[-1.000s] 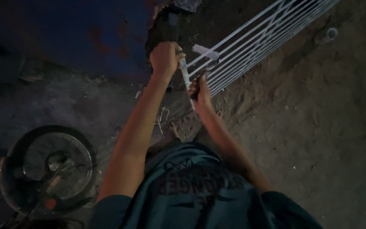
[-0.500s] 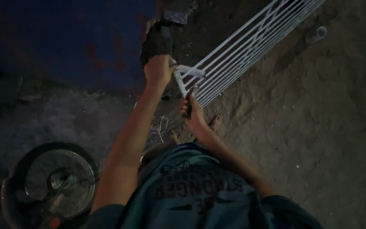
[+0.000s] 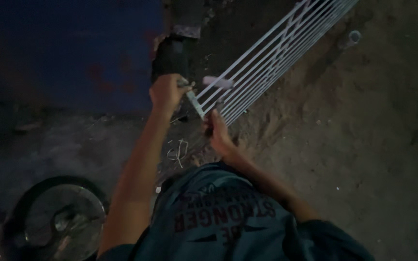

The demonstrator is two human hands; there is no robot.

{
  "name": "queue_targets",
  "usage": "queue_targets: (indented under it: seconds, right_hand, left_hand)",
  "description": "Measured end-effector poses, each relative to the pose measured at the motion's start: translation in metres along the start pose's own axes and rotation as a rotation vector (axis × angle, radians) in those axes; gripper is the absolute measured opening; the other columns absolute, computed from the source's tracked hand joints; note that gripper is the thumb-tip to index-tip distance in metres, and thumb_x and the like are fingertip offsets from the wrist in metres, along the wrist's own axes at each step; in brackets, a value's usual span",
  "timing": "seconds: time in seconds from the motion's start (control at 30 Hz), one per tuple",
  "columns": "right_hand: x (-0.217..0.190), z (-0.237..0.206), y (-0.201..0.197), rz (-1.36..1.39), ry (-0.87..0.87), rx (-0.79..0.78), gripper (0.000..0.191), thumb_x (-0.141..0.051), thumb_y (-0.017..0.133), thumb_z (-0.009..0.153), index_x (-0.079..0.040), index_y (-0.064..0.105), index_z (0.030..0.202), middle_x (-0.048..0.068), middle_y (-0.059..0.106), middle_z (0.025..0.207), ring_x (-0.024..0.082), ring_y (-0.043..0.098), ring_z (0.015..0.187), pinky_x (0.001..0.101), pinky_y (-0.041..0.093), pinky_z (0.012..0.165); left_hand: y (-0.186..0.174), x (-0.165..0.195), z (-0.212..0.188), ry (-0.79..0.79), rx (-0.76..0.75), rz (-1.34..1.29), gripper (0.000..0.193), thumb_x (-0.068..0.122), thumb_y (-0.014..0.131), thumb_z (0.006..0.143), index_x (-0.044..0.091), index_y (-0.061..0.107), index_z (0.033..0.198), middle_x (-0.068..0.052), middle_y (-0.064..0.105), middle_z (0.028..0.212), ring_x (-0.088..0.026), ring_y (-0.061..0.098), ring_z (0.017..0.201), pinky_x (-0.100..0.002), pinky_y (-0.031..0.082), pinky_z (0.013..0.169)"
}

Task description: The person paints a white metal gate using a paintbrush, applying white paint to the horizontal and vertical bars. The person repeatedly dips the brush into a small container and continues painting along the length of the gate.

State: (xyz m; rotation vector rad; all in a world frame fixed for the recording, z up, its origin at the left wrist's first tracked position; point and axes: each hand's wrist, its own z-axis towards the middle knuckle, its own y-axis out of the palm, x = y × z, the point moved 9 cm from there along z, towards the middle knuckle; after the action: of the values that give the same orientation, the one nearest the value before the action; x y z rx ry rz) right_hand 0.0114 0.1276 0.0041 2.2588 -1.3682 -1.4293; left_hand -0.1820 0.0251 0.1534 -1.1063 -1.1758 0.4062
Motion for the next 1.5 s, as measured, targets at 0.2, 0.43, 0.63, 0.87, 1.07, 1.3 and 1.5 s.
queue_targets:
  seconds: [0.2, 0.43, 0.63, 0.87, 1.07, 1.3, 1.5]
  right_hand:
    - [-0.028, 0.014, -0.021, 0.037, -0.008, 0.07, 0.032, -0.043, 0.05, 0.106, -0.013, 0.052, 0.095, 0.003, 0.056, 0.083, 0.016, 0.052, 0.068, 0.0354, 0.044, 0.061]
    - [-0.137, 0.094, -0.059, 0.071, -0.295, -0.064, 0.029, -0.041, 0.054, 0.106, -0.015, 0.055, 0.094, 0.0, 0.056, 0.083, 0.011, 0.051, 0.067, 0.0299, 0.044, 0.057]
    - [-0.104, 0.075, -0.053, 0.013, -0.184, -0.187, 0.034, -0.043, 0.055, 0.11, -0.014, 0.055, 0.094, -0.001, 0.051, 0.076, 0.011, 0.05, 0.063, 0.0288, 0.042, 0.053]
    - [-0.08, 0.053, -0.057, -0.038, -0.029, -0.208, 0.034, -0.045, 0.054, 0.106, -0.013, 0.058, 0.097, 0.001, 0.055, 0.078, 0.012, 0.049, 0.061, 0.032, 0.04, 0.053]
    - [-0.183, 0.131, -0.086, 0.078, -0.255, -0.086, 0.035, -0.045, 0.054, 0.109, -0.014, 0.055, 0.093, -0.001, 0.05, 0.074, 0.013, 0.048, 0.062, 0.0314, 0.039, 0.054]
    - [-0.239, 0.161, -0.093, 0.07, -0.288, -0.189, 0.035, -0.045, 0.048, 0.109, -0.015, 0.054, 0.094, -0.002, 0.053, 0.078, 0.012, 0.053, 0.066, 0.03, 0.04, 0.055]
    - [-0.164, 0.12, -0.093, 0.074, -0.096, -0.124, 0.034, -0.043, 0.051, 0.109, -0.012, 0.053, 0.096, 0.002, 0.058, 0.082, 0.015, 0.056, 0.069, 0.0314, 0.043, 0.056]
  left_hand:
    - [-0.005, -0.001, -0.004, -0.009, -0.021, -0.032, 0.039, 0.039, 0.089, 0.073, 0.015, 0.079, 0.102, -0.003, 0.079, 0.093, -0.023, 0.074, 0.089, -0.042, 0.055, 0.072]
    - [-0.016, -0.001, -0.023, -0.067, 0.122, -0.052, 0.032, 0.04, 0.089, 0.076, 0.017, 0.082, 0.096, -0.004, 0.079, 0.094, -0.025, 0.074, 0.087, -0.042, 0.056, 0.071]
    - [-0.009, -0.021, -0.023, -0.273, 0.012, -0.002, 0.037, 0.042, 0.089, 0.075, 0.018, 0.082, 0.102, -0.007, 0.079, 0.095, -0.027, 0.074, 0.088, -0.045, 0.056, 0.075]
    - [-0.013, -0.033, -0.026, -0.192, 0.19, 0.056, 0.06, 0.046, 0.094, 0.07, 0.006, 0.077, 0.112, -0.016, 0.075, 0.107, -0.034, 0.072, 0.095, -0.046, 0.057, 0.079]
    - [-0.007, -0.034, -0.045, -0.417, 0.084, 0.077, 0.051, 0.04, 0.087, 0.076, 0.014, 0.077, 0.118, -0.01, 0.077, 0.108, -0.029, 0.073, 0.097, -0.047, 0.055, 0.082]
    - [-0.013, -0.028, -0.054, -0.423, 0.166, 0.109, 0.048, 0.037, 0.087, 0.079, 0.012, 0.077, 0.119, -0.01, 0.077, 0.103, -0.028, 0.073, 0.095, -0.045, 0.054, 0.082]
    - [-0.014, -0.027, -0.051, -0.392, 0.198, 0.155, 0.048, 0.036, 0.088, 0.078, 0.012, 0.077, 0.118, -0.011, 0.077, 0.104, -0.031, 0.073, 0.096, -0.047, 0.054, 0.081]
